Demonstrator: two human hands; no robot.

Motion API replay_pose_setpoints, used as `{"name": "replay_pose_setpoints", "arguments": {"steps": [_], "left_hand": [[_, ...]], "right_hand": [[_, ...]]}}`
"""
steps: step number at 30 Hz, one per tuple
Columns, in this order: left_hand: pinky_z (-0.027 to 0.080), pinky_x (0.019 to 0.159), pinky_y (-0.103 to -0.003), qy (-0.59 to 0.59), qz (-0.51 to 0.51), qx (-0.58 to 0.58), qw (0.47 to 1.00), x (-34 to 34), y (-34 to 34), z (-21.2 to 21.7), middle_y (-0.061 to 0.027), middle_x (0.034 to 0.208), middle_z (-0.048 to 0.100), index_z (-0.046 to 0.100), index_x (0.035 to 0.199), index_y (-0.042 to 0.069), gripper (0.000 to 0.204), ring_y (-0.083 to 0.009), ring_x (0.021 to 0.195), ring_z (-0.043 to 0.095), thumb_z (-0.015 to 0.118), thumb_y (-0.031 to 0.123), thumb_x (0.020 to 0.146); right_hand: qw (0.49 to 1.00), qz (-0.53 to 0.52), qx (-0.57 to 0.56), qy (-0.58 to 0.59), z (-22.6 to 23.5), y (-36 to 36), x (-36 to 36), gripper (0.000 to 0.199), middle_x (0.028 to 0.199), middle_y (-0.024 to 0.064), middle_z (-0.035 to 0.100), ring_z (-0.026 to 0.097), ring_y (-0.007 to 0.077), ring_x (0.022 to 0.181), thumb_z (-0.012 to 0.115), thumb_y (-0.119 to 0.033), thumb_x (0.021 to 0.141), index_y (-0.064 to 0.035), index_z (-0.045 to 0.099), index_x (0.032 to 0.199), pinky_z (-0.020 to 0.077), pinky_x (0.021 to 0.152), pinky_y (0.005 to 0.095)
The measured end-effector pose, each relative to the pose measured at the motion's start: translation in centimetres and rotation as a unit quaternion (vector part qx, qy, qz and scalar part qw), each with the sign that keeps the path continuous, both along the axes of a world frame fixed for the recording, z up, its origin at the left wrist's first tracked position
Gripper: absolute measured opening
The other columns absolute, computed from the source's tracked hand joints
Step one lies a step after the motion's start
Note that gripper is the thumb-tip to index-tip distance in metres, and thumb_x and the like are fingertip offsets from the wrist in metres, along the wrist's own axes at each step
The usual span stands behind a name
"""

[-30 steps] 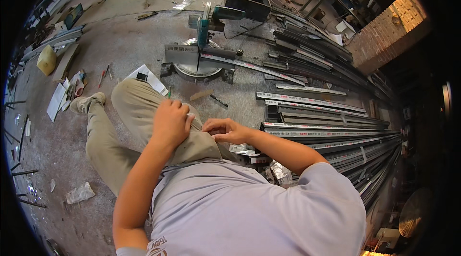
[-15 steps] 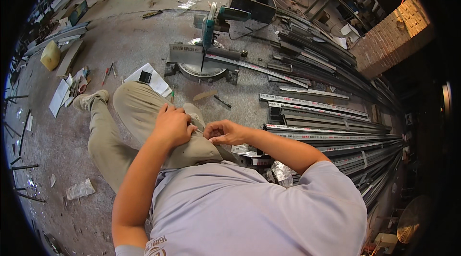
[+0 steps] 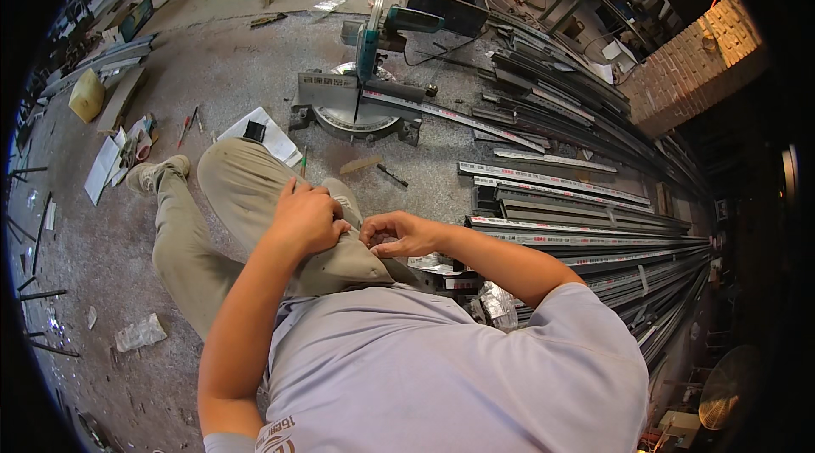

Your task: The person sits on the floor in a workshop and measures metal profiles with a tape measure, marks them with a pen, and cuts them using a miter saw. The person repeats this process for multiple profiles, placing the cut pieces aside.

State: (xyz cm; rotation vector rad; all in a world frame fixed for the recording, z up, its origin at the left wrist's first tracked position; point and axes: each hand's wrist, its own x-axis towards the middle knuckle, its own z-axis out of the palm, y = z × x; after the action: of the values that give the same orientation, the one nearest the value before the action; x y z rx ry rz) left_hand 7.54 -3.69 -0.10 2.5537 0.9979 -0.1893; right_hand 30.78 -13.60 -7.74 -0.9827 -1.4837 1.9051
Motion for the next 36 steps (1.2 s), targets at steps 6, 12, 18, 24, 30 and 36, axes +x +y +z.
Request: {"name": "replay_pose_setpoints", "arguments": {"steps": [6,12,18,24,30,36], "left_hand": [[0.037,0.118,-0.052,-0.017,-0.039,0.054,0.998,1.1,-0.4,-2.1,-0.0067,0.107,0.071,0.078,0.094,0.012,0.016,-0.0288,0.116,0.064,0.073,0.027,0.088],[0.041,0.113,-0.051,-0.086,-0.029,0.103,0.991,1.3,-0.5,-3.3,-0.0089,0.102,0.067,0.070,0.095,0.008,0.016,-0.0305,0.107,0.066,0.071,0.023,0.091],[0.041,0.113,-0.050,-0.122,-0.014,0.127,0.984,1.7,-0.9,-3.4,-0.0085,0.102,0.067,0.069,0.094,0.007,0.015,-0.0295,0.106,0.066,0.071,0.021,0.091],[0.042,0.113,-0.050,-0.144,-0.024,0.129,0.981,1.9,-1.0,-3.1,-0.0092,0.100,0.067,0.070,0.094,0.008,0.013,-0.0292,0.104,0.066,0.071,0.020,0.091],[0.036,0.118,-0.053,-0.237,-0.003,0.160,0.958,1.9,-1.7,-1.4,-0.0093,0.099,0.067,0.070,0.093,0.006,0.013,-0.0302,0.107,0.064,0.070,0.020,0.091],[0.024,0.123,-0.058,-0.305,0.052,0.172,0.935,-2.1,-2.2,-0.9,-0.0111,0.139,0.061,0.071,0.122,0.010,0.030,-0.0338,0.141,0.047,0.068,0.025,0.096]], "right_hand": [[0.995,-0.018,0.100,0.009,-0.7,-0.3,0.2,0.009,0.107,0.0007,0.062,0.058,0.0087,0.100,0.070,-0.006,0.099,-0.0028,0.064,0.106,0.0487,0.091,0.0263],[0.993,-0.054,0.100,-0.003,-0.1,-0.8,0.6,0.007,0.113,0.0043,0.063,0.060,0.0132,0.108,0.069,-0.002,0.099,-0.0014,0.065,0.104,0.0488,0.096,0.0290],[0.975,-0.122,0.167,-0.076,-0.5,-0.9,0.5,0.009,0.108,0.0057,0.067,0.062,0.0142,0.107,0.070,0.000,0.097,-0.0025,0.068,0.105,0.0489,0.097,0.0307],[0.966,-0.191,0.172,-0.027,-1.4,-1.4,-0.3,0.013,0.109,0.0054,0.071,0.064,0.0154,0.105,0.068,-0.011,0.101,-0.0020,0.071,0.110,0.0490,0.098,0.0317],[0.939,-0.274,-0.021,-0.206,-8.7,-4.2,3.3,0.044,0.109,0.0094,0.075,0.067,0.0168,0.104,0.066,-0.039,0.103,0.0018,0.072,0.119,0.0532,0.093,0.0342],[0.957,0.005,-0.153,-0.245,-16.3,-13.1,5.7,0.068,0.132,0.0077,0.070,0.061,0.0170,0.119,0.079,-0.047,0.090,-0.0027,0.063,0.138,0.0451,0.107,0.0349]]}}
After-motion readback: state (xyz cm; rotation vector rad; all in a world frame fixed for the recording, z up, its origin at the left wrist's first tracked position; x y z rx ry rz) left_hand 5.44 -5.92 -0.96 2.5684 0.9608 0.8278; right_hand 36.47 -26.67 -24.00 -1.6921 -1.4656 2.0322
